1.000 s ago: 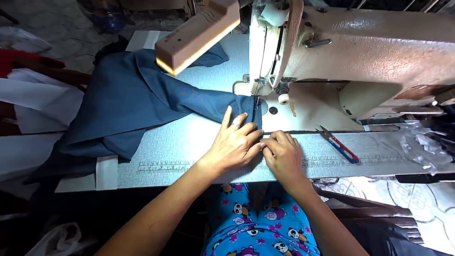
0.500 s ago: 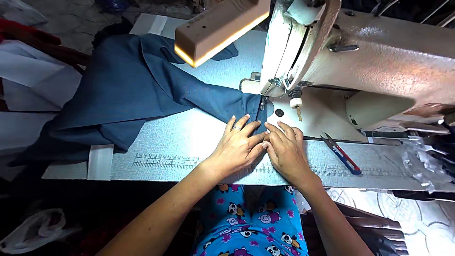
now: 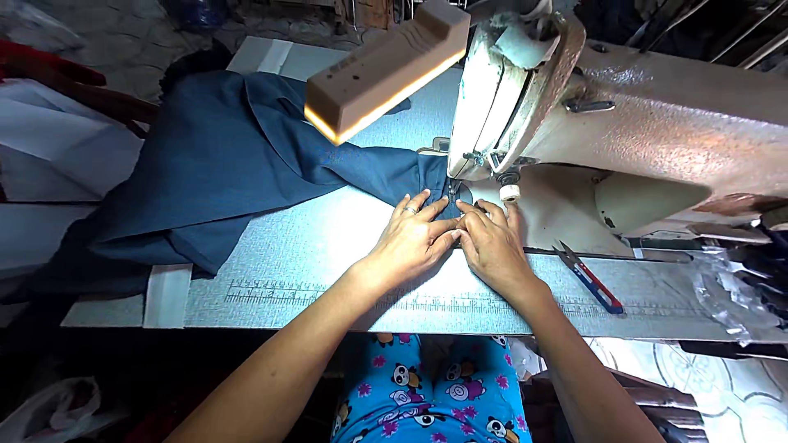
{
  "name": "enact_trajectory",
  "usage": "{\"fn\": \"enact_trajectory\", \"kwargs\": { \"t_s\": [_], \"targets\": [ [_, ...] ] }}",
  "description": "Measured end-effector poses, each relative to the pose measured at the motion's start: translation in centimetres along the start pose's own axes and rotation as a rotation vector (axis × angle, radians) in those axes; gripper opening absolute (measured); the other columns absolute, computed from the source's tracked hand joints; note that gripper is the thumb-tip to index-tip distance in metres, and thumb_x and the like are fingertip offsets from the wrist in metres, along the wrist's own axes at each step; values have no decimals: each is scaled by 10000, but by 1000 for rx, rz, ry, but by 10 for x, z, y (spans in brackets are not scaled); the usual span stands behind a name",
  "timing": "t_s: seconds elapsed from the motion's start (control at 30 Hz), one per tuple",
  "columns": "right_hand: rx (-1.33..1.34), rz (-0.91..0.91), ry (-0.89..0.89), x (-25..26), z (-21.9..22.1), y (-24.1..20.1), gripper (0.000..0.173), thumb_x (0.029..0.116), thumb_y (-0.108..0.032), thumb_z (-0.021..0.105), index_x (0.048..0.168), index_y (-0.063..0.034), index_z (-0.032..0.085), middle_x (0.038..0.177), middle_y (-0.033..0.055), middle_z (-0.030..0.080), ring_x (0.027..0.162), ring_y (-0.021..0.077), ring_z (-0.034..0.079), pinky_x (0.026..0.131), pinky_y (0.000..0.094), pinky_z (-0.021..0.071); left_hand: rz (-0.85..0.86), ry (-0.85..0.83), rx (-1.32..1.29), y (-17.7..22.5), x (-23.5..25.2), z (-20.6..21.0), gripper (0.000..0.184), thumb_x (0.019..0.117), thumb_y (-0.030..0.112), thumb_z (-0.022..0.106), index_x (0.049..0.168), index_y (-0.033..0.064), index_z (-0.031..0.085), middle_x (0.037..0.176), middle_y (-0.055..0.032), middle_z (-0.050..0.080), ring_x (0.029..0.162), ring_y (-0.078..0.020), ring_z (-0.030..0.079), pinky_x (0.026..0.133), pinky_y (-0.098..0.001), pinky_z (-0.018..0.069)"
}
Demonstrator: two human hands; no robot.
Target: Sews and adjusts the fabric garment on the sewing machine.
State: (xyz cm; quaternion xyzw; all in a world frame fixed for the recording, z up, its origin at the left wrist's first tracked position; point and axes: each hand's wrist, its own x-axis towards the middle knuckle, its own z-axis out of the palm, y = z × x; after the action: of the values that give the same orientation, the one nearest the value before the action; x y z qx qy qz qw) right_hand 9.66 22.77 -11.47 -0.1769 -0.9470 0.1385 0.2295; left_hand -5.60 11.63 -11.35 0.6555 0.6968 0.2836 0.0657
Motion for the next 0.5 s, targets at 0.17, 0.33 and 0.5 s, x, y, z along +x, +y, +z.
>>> {"fn": "enact_trajectory", "kwargs": {
  "t_s": [0.17, 0.33, 0.5],
  "targets": [
    [17, 28, -5, 11, 2, 7, 163, 976, -90, 576, 974, 13, 702, 1259, 147, 710, 1288, 436, 587, 1117, 760, 225, -19, 4, -1, -5, 11, -1, 425, 1061, 391, 436, 1229, 182, 767, 1431, -143, 620, 1437, -454, 431, 1178, -673, 242],
    [-9, 104, 33, -2, 2, -1, 188, 1010, -130, 579, 1040, 6, 706, 1292, 162, 688, 1341, 451, 540, 1157, 741, 206, -28, 5, 0, -10, 16, 2, 428, 1062, 398, 438, 1272, 189, 747, 1462, -141, 594, 1449, -460, 407, 1180, -683, 219],
    [0, -16, 96, -65, -52, -2, 319, 1028, -296, 549, 1199, -98, 732, 1384, 99, 655, 1351, 325, 562, 1134, 596, 394, -40, 39, 1, -12, 13, 8, 428, 1052, 444, 469, 1279, 206, 743, 1481, -121, 582, 1464, -433, 399, 1198, -664, 211]
  ]
}}
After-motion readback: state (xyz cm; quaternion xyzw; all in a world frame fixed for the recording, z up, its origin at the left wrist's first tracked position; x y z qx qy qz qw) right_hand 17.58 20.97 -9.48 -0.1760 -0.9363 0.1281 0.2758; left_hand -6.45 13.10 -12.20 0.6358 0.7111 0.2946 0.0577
